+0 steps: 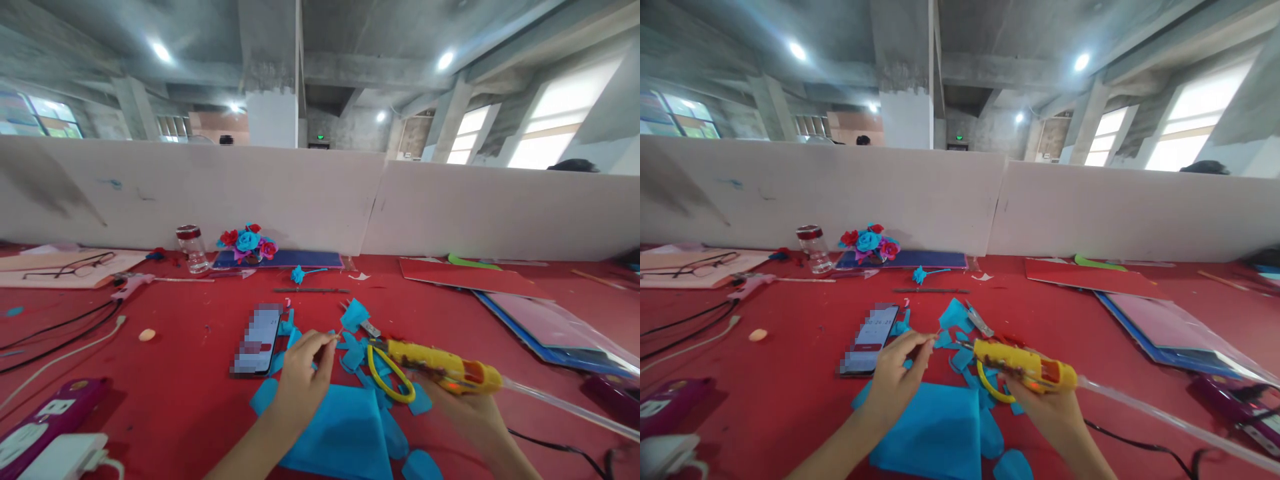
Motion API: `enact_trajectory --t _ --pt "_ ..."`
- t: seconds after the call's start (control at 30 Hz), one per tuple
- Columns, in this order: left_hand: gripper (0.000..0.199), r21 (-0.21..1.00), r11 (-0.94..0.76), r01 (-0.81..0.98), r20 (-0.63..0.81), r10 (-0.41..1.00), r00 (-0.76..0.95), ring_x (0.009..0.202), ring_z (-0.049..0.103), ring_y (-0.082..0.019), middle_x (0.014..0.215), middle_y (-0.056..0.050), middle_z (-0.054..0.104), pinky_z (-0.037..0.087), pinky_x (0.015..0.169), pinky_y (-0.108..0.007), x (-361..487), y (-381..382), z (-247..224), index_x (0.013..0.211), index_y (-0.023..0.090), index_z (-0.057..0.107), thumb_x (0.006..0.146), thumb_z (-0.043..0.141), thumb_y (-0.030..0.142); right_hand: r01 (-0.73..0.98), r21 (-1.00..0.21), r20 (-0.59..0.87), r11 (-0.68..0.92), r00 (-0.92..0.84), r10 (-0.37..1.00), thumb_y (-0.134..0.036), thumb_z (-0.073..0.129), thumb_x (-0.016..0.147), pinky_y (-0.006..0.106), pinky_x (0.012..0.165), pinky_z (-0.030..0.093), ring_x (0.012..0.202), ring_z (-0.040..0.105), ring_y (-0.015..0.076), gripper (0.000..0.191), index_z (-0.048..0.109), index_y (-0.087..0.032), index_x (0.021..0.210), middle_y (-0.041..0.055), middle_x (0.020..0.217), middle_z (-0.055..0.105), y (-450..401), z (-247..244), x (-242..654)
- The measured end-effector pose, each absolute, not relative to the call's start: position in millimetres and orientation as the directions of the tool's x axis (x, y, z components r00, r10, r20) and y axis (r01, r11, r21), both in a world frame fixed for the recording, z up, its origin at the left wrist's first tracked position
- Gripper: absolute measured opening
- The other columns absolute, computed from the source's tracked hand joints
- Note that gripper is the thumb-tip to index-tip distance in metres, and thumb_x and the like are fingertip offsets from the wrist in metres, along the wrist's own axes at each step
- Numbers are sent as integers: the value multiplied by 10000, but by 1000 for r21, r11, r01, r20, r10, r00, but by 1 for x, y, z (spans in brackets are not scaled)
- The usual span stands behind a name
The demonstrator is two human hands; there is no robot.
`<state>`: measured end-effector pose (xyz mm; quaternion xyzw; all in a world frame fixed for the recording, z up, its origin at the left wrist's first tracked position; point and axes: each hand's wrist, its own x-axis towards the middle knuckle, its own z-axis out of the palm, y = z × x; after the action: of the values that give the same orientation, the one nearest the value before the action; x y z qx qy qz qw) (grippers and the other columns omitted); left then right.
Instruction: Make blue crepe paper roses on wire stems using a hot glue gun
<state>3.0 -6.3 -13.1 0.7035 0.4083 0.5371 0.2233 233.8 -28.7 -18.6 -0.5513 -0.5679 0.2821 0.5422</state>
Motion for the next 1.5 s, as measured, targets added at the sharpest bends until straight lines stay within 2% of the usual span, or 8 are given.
enact_trajectory --t 0.1,0.27,0.43,0.67,0.77,1.0,1.4,1.5 --pt "190 865 -472 172 473 880 34 600 543 -121 699 -20 580 458 567 -219 2 -6 -6 823 170 613 865 450 258 235 -943 303 238 301 904 -312 728 487 280 511 555 560 648 227 181 686 -199 621 43 609 696 -25 -28 244" --pt "179 891 -453 -28 454 890 46 663 544 -120 698 -4 569 470 652 -223 1 -4 -2 725 179 579 844 475 263 60 -978 206 201 447 871 -335 756 480 227 376 434 410 513 128 215 664 -157 560 13 474 594 -12 -39 246" --pt "181 881 -470 -58 473 880 51 635 544 -125 663 -6 563 486 631 -235 1 -5 -5 697 176 571 823 501 285 -37 -979 166 203 442 882 -403 754 554 180 332 273 365 337 51 302 650 -123 597 -61 395 396 -8 -36 237" --pt "181 840 -534 -95 543 824 160 669 590 -147 732 -46 651 508 646 -258 -2 -8 -5 713 178 626 829 520 268 -208 -944 110 257 538 836 -364 751 605 153 345 261 392 320 35 283 562 -154 614 -85 439 374 -5 -40 243" --pt "159 819 -557 -140 574 800 174 713 617 -157 760 -43 677 512 676 -266 -2 -7 -4 725 191 650 826 535 233 -220 -942 79 253 587 806 -341 767 589 153 346 259 400 317 34 330 489 -164 565 -87 448 369 -5 -41 246" --pt "157 810 -585 -47 584 794 169 708 648 -161 736 -28 703 528 678 -262 -3 -8 -3 722 209 685 812 557 221 -146 -962 108 230 571 814 -367 750 600 172 349 277 408 337 46 279 604 -136 661 -73 457 400 -5 -46 244" --pt "128 842 -538 39 528 837 143 712 659 -170 768 -33 715 538 672 -270 -2 -5 -7 750 207 695 790 575 226 -62 -987 90 151 563 821 -413 736 581 194 337 261 384 324 53 407 408 -188 494 -73 417 364 -9 -41 234" --pt "145 853 -515 86 502 854 138 687 655 -165 755 -32 716 531 662 -265 -2 -6 -4 735 195 702 782 565 207 -52 -991 74 127 580 811 -436 741 551 192 332 252 376 315 52 399 436 -182 510 -78 407 357 -9 -40 232"
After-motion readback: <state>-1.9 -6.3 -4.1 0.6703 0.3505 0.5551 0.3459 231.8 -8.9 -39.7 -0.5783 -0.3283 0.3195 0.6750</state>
